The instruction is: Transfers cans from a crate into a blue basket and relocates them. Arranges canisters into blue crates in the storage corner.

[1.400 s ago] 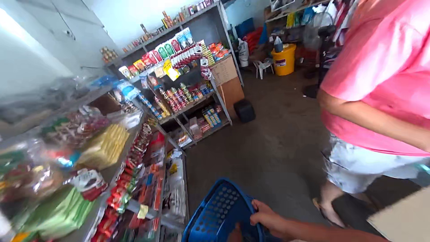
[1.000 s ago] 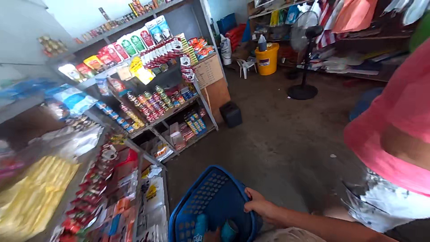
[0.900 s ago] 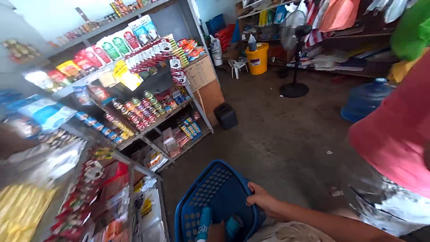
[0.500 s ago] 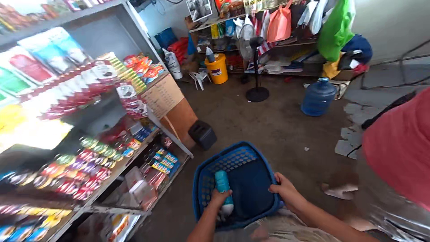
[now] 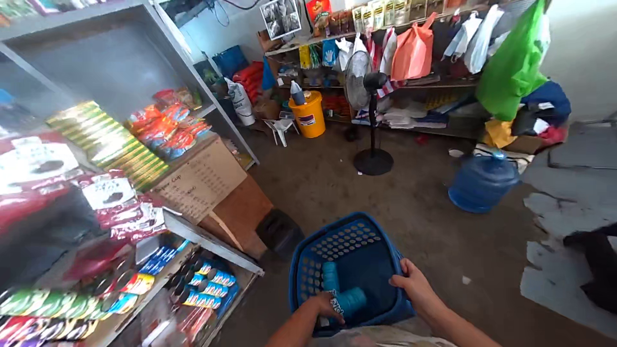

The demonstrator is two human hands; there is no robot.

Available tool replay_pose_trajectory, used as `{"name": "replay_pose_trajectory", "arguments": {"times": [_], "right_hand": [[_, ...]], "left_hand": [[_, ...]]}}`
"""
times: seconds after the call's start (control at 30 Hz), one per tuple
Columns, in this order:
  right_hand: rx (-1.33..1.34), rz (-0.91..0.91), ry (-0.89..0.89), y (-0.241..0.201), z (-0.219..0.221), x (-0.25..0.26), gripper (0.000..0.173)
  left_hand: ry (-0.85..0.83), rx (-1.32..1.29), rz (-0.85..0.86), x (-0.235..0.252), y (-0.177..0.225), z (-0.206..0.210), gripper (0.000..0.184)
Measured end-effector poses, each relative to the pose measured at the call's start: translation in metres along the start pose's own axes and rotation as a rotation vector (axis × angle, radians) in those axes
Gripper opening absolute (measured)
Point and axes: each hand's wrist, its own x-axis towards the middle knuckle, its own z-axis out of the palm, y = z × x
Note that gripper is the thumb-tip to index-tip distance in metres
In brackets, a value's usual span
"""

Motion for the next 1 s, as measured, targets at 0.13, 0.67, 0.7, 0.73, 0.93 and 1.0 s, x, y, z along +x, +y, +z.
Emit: {"name": "replay_pose_trajectory", "arguments": {"times": [0.13, 0.67, 0.7, 0.73, 0.93, 1.0], "right_hand": [[-0.046, -0.051, -0.073, -0.074, 0.017, 0.074, 0.038], [-0.054, -0.296, 0.007, -0.257, 0.126, 0.402, 0.078], [-0.049, -0.313, 0.028, -0.268, 0.13, 0.42, 0.078], [-0.05, -0.326, 0.047, -0.276, 0.133, 0.438, 0.079], [-0.029, -0.318, 0.109, -0.317, 0.167, 0.559, 0.08], [-0.031, -0.277, 0.106, -0.336, 0.184, 0.61, 0.078]], "left_hand": [[0.051, -0.111, 0.083, 0.018, 0.023, -0.079, 0.085], [0.568, -0.117, 0.149, 0.067, 0.13, -0.489, 0.079], [0.565, -0.089, 0.157, 0.079, 0.134, -0.514, 0.078], [0.56, -0.068, 0.166, 0.091, 0.139, -0.535, 0.077], [0.593, -0.189, 0.294, 0.173, 0.164, -0.641, 0.071], [0.642, -0.222, 0.353, 0.202, 0.171, -0.679, 0.072]]}}
